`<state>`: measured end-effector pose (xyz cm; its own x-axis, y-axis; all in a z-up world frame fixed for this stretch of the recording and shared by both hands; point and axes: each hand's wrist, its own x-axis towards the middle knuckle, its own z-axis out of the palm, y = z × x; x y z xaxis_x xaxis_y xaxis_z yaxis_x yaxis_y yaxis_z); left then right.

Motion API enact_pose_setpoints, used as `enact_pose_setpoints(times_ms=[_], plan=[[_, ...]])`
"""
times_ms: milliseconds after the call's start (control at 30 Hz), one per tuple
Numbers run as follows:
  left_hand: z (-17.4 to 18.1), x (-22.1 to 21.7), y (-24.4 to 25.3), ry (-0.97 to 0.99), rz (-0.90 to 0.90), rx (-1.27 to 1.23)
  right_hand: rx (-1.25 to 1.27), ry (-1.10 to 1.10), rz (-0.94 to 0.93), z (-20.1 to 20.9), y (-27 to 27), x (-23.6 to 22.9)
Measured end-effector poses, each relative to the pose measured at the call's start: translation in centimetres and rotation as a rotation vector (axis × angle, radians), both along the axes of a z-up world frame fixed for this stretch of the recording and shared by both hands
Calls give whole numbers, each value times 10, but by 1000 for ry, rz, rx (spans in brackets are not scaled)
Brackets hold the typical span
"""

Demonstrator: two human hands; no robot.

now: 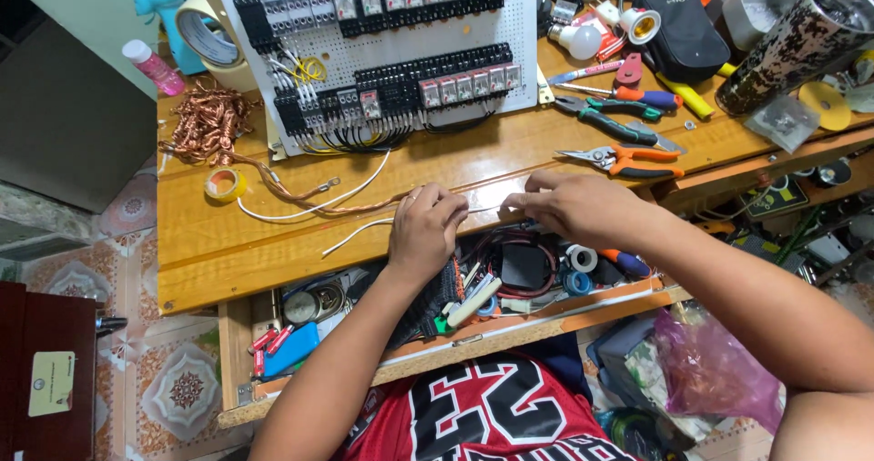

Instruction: Wiring an electrical panel by stripping wires and connecting them to components.

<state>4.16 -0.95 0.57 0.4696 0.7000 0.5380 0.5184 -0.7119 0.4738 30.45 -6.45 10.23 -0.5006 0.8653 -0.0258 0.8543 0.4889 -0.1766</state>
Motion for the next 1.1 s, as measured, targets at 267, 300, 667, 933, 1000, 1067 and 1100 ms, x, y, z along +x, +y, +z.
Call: enact_pose_setpoints(times_ms=[267, 300, 667, 933, 1000, 1067, 1100], plan=[[-4, 0, 0, -7, 2, -14, -101, 76, 0, 19, 7, -8], [-3, 0, 0, -6, 2, -14, -117, 79, 0, 24, 7, -10], [5, 0, -1, -11, -2, -7, -151, 93, -1, 11, 13, -15], [7, -2, -3, 13, -27, -34, -192, 58, 25, 21, 17, -26], [5, -3, -3, 19, -21, -39, -205, 56, 27, 26, 17, -31], [3, -2, -2, 22, -18, -37, -214, 42, 23, 26, 19, -32], [2, -2, -2, 24, -17, -34, -221, 28, 17, 26, 19, -32]])
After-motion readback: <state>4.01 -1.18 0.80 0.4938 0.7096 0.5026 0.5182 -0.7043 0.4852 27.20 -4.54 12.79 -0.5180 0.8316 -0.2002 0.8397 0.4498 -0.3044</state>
